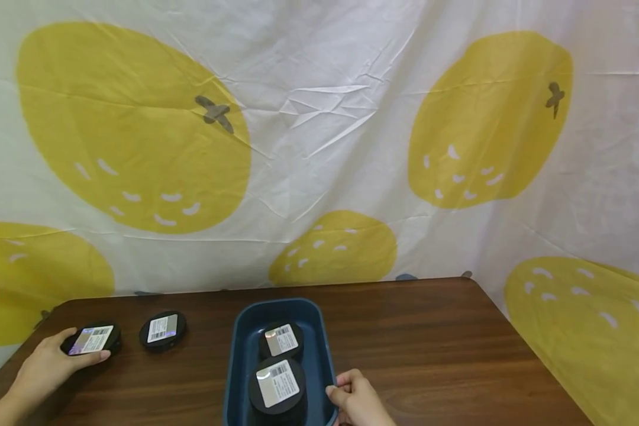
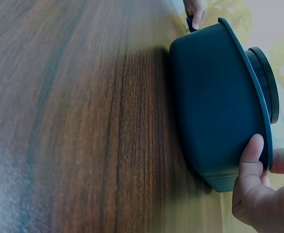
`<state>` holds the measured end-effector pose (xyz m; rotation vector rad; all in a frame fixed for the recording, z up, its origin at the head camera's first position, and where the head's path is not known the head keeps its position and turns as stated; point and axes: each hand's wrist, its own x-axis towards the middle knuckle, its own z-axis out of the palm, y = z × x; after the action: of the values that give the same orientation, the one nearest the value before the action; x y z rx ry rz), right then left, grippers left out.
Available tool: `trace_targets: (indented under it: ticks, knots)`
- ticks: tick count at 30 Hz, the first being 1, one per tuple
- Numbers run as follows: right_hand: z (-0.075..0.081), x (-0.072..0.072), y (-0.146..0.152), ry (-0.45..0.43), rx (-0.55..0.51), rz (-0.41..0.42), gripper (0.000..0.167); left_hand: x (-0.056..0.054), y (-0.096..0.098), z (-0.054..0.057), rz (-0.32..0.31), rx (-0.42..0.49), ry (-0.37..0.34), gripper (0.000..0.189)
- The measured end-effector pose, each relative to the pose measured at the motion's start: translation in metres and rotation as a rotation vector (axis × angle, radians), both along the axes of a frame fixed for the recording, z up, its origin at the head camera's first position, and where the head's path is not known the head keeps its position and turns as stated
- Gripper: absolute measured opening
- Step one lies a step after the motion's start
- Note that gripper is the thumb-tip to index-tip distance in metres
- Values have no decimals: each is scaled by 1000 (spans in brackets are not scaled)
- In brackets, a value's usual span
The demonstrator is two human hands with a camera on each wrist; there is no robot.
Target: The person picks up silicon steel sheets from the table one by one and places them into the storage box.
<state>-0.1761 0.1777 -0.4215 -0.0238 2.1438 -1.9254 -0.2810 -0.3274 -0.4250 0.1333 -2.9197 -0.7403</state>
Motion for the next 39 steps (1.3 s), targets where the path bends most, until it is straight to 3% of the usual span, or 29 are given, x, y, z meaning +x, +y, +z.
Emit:
trace_targets:
  ticks: [14,25,39]
  knots:
    - [-2,-1,1,-2,-25,12,27,7,8,1,8,25,28,101]
    - [-2,-2,1,-8,-36,21,22,13,13,5,-23,51,1,100]
    - [-3,-2,2,12,7,12,26,14,27,14,-68,42,27,98]
